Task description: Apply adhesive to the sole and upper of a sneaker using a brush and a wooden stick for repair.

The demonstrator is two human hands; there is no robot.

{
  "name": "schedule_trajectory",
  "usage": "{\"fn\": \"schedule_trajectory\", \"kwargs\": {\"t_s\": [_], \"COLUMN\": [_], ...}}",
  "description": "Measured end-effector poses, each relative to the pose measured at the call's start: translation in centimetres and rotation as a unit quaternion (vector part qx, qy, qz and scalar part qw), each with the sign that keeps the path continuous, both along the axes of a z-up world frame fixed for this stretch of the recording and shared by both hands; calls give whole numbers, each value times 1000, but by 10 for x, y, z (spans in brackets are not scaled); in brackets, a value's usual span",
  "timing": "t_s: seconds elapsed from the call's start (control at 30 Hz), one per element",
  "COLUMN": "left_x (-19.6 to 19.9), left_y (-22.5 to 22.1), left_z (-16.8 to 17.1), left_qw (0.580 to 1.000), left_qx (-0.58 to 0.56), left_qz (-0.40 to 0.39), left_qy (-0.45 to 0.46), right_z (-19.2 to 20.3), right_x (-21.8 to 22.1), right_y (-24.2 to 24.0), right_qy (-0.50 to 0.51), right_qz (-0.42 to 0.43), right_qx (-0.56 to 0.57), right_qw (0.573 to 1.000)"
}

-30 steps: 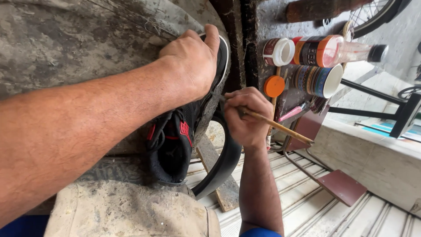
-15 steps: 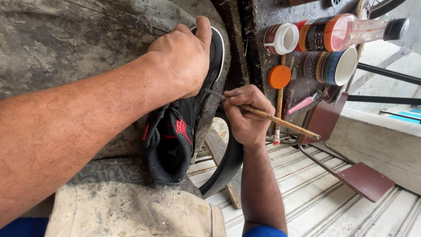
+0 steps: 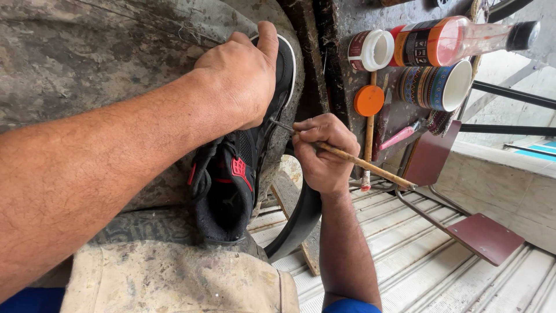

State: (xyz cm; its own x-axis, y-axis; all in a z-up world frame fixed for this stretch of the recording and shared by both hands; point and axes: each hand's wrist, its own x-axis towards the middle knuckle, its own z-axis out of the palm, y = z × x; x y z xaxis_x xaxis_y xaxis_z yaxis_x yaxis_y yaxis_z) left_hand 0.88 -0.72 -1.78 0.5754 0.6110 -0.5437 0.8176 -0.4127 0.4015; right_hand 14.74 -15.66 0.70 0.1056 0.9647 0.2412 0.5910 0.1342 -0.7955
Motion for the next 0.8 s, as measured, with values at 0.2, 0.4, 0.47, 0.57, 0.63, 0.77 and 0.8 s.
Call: {"fn": "schedule_trajectory", "kwargs": {"t_s": [0.2,0.4,0.47,0.57,0.63,0.77,0.8], "left_x": [0,-2,-2,-3,-3,-2,-1], "left_y": [0,2,2,2,4,3,3], "left_z": [2,7,7,12,15,12,10], "left_qw": [1000,1000,1000,1000,999,999,1000], "left_qx": [1,-11,-12,-22,-30,-28,-20], "left_qz": [-3,-21,-18,-16,-17,-13,-12], "left_qy": [4,15,9,12,20,18,19], "right_z": [2,-4,-3,-1,0,2,3], "right_x": [-2,2,2,2,1,0,0], "right_y": [3,6,9,11,14,17,17], "right_qy": [32,50,41,32,34,15,3], "right_qz": [28,-71,-67,-61,-58,-48,-42], "right_qx": [1,23,28,38,41,47,36], "right_qw": [999,996,996,997,997,998,998]}}
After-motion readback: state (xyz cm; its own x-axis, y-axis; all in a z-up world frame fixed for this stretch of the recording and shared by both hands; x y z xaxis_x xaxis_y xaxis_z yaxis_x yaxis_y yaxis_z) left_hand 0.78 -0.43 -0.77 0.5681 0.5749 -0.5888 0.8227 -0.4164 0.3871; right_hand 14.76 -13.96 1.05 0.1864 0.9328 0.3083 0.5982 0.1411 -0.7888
